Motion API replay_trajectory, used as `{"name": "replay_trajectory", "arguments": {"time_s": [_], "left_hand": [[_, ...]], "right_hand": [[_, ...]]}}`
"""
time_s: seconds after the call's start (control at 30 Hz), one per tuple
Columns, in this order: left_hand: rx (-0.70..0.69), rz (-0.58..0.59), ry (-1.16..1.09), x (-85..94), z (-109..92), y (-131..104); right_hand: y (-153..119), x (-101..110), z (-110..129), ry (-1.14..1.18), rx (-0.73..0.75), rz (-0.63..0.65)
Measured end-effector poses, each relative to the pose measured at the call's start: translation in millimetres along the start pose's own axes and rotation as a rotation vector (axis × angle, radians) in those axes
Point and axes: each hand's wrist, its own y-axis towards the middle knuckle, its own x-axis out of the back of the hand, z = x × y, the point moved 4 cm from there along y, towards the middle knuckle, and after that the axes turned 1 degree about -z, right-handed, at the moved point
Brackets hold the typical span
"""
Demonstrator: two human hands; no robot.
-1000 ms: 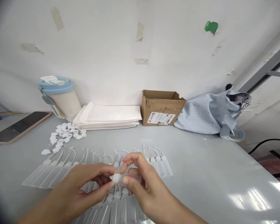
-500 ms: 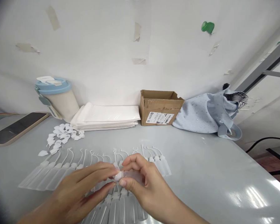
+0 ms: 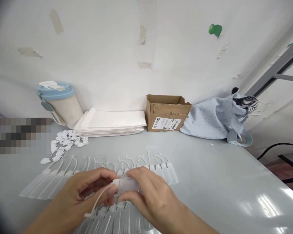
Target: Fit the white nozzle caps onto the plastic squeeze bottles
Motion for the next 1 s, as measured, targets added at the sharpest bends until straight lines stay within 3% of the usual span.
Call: {"name": "replay_trajectory", "arguments": {"time_s": [0.13,0.23,0.3,0.43,0.5,0.57,0.67,0.77,0.87,1.0], "left_hand": [[0.030,-0.012,-0.052,1.6,0.9,-0.4],[-0.038,-0.006,-0.014,-0.2,0.6,-0.6],[-0.159,-0.005,0.095,-1.9,0.6,-1.5],[-0.544,-0.099,0.384,-5.3,-1.0,-9.7],[-0.664,-0.162,0.460,-6.4,-1.8,-14.4],[-0.694,-0.194,0.468,-6.3,-3.7,-15.8],[-0.602,-0.182,0.405,-3.7,-7.8,-11.4],[-0.414,-0.152,0.311,-0.6,-9.1,-5.3],[-0.232,-0.101,0.151,-0.2,-6.9,-2.7],[-0.132,-0.036,0.053,-3.0,-4.6,-3.0]], "right_hand": [[4.5,4.4,1.7,0.113,-0.028,0.056],[6.6,3.8,1.8,0.209,-0.110,0.083],[6.7,-0.4,-2.8,0.339,-0.291,0.146],[-1.9,-16.6,-14.5,0.851,-0.802,0.340],[-5.7,-21.8,-16.3,1.048,-0.942,0.398],[-6.0,-22.7,-16.4,1.109,-0.963,0.410],[-1.1,-15.6,-14.1,0.878,-0.805,0.339],[6.1,-2.0,-5.8,0.452,-0.450,0.192],[5.6,3.5,3.3,0.165,-0.109,0.128],[0.6,2.9,6.6,-0.172,0.144,0.084]]}}
